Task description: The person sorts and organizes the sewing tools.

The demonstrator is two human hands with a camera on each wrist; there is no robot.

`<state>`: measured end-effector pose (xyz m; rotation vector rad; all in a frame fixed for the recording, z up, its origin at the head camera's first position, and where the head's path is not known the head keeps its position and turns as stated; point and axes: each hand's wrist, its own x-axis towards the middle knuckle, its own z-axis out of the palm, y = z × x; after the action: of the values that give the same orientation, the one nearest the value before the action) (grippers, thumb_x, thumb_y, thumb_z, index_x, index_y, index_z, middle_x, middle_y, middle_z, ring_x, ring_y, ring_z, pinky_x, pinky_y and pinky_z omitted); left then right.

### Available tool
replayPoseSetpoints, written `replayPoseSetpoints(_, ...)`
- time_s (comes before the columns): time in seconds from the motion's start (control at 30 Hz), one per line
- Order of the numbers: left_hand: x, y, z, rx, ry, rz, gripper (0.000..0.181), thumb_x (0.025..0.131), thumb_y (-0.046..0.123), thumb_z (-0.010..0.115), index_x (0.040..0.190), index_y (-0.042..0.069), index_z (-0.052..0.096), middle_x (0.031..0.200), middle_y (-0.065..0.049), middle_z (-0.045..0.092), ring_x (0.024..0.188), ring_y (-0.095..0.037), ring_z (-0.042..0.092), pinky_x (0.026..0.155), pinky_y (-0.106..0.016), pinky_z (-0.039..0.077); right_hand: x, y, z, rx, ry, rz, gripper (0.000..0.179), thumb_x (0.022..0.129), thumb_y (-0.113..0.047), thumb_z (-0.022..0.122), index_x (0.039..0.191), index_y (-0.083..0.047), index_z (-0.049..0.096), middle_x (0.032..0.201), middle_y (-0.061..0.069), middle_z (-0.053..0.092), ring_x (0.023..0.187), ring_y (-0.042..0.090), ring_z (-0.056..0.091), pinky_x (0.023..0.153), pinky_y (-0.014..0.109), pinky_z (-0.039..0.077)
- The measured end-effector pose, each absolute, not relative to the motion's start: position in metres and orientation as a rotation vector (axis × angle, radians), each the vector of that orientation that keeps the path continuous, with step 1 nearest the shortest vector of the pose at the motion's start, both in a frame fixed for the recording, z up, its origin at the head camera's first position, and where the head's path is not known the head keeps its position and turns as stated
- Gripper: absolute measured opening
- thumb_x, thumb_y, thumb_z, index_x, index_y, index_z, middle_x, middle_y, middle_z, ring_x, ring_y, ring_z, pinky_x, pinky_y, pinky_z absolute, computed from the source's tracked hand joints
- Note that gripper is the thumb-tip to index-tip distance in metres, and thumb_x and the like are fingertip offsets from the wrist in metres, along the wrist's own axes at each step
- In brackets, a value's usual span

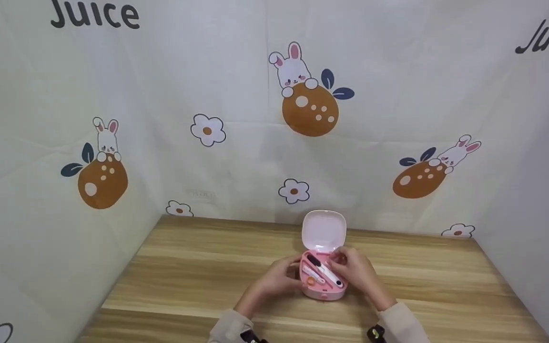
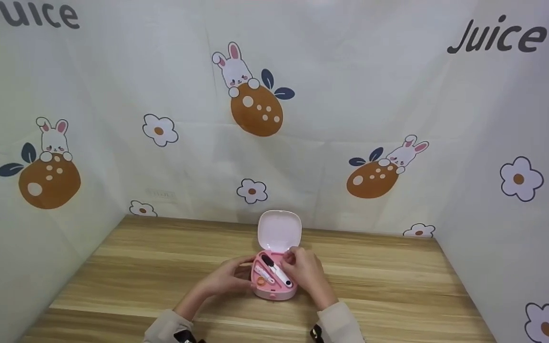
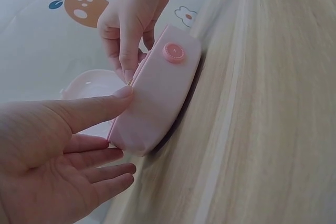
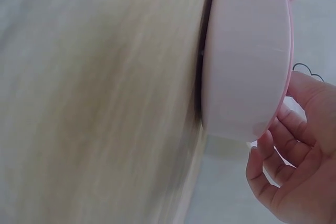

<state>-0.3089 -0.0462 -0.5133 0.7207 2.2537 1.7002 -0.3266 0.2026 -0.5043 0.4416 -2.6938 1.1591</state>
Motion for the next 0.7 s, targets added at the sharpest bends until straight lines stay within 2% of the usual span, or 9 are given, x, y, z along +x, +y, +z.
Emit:
replayPoseSetpoints(0.17, -0.307, -0.046, -0.508, 0.601, 2.352, 1.652, 0.072, 0.085, 0.000, 0.080, 0.151, -0.004, 0.051, 0.154, -0.028, 0.052, 0.144, -0.048, 0.049, 0.121, -0.060, 0.039, -0.325, 0.205, -0.500, 0.401, -2.697, 1.152, 0.007, 0.090, -0.004, 0.079, 0.095, -0.002, 0.074, 0.084, 0.003, 0.070, 0.077, 0.014, 0.060, 0.065, 0.023, 0.052)
replayPoseSetpoints(0.33, -0.310, -0.046, -0.496, 0.497, 2.381, 1.620, 0.075, 0.087, 0.004, 0.080, 0.153, -0.007, 0.047, 0.158, -0.030, 0.047, 0.145, -0.051, 0.046, 0.120, -0.060, 0.040, -0.325, 0.207, -0.493, 0.316, -2.721, 1.182, 0.006, 0.091, -0.003, 0.078, 0.096, -0.002, 0.075, 0.085, 0.003, 0.069, 0.078, 0.015, 0.060, 0.065, 0.023, 0.052)
replayPoseSetpoints(0.7, -0.339, -0.043, -0.465, 0.651, 2.458, 1.543, 0.067, 0.093, 0.004, 0.075, 0.152, -0.011, 0.045, 0.156, -0.034, 0.047, 0.142, -0.054, 0.047, 0.118, -0.061, 0.042, -0.330, 0.220, -0.477, 0.346, -2.622, 1.204, 0.012, 0.091, 0.000, 0.077, 0.101, 0.004, 0.072, 0.087, 0.006, 0.072, 0.080, 0.017, 0.066, 0.069, 0.023, 0.057)
